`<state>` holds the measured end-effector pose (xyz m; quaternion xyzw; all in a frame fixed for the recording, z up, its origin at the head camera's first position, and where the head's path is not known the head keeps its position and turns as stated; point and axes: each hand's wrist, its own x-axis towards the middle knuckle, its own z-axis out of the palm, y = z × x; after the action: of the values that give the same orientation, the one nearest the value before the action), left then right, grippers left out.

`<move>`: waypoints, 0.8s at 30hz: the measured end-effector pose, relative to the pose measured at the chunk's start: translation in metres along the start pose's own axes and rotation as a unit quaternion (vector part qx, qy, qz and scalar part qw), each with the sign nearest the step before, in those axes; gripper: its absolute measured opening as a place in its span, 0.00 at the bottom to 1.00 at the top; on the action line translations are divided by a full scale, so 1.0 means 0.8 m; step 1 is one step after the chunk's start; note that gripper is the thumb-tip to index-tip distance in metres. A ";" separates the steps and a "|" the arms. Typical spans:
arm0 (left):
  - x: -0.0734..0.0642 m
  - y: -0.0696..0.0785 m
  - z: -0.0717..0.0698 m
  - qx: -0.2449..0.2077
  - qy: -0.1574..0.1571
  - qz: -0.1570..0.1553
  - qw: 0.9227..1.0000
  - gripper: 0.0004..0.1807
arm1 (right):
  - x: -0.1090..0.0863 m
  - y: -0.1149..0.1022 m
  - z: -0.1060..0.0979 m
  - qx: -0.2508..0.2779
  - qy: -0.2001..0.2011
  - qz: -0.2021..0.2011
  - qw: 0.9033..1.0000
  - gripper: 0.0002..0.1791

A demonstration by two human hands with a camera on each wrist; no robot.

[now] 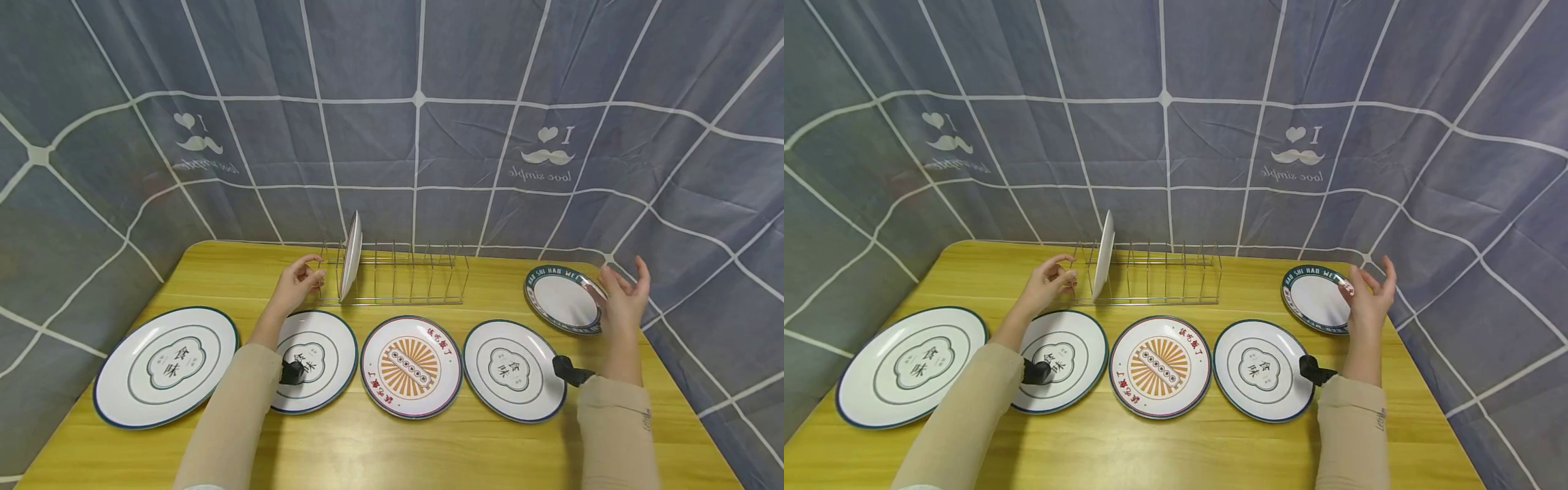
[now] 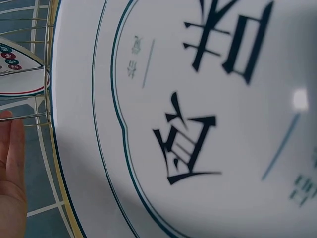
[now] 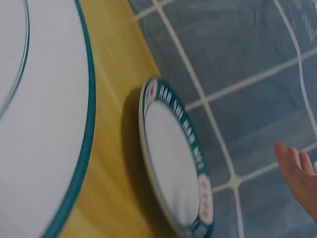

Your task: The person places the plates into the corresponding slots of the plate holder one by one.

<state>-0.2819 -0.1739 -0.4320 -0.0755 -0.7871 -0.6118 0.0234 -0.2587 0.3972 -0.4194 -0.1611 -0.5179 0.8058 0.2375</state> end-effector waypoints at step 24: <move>-0.003 0.005 0.001 0.009 -0.001 0.004 1.000 0.19 | -0.044 0.000 -0.072 -0.081 -0.043 0.218 0.972 0.52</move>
<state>-0.2788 -0.1721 -0.4288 -0.0792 -0.7923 -0.6044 0.0254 -0.2003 0.4215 -0.4426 -0.2544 -0.5434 0.7997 0.0198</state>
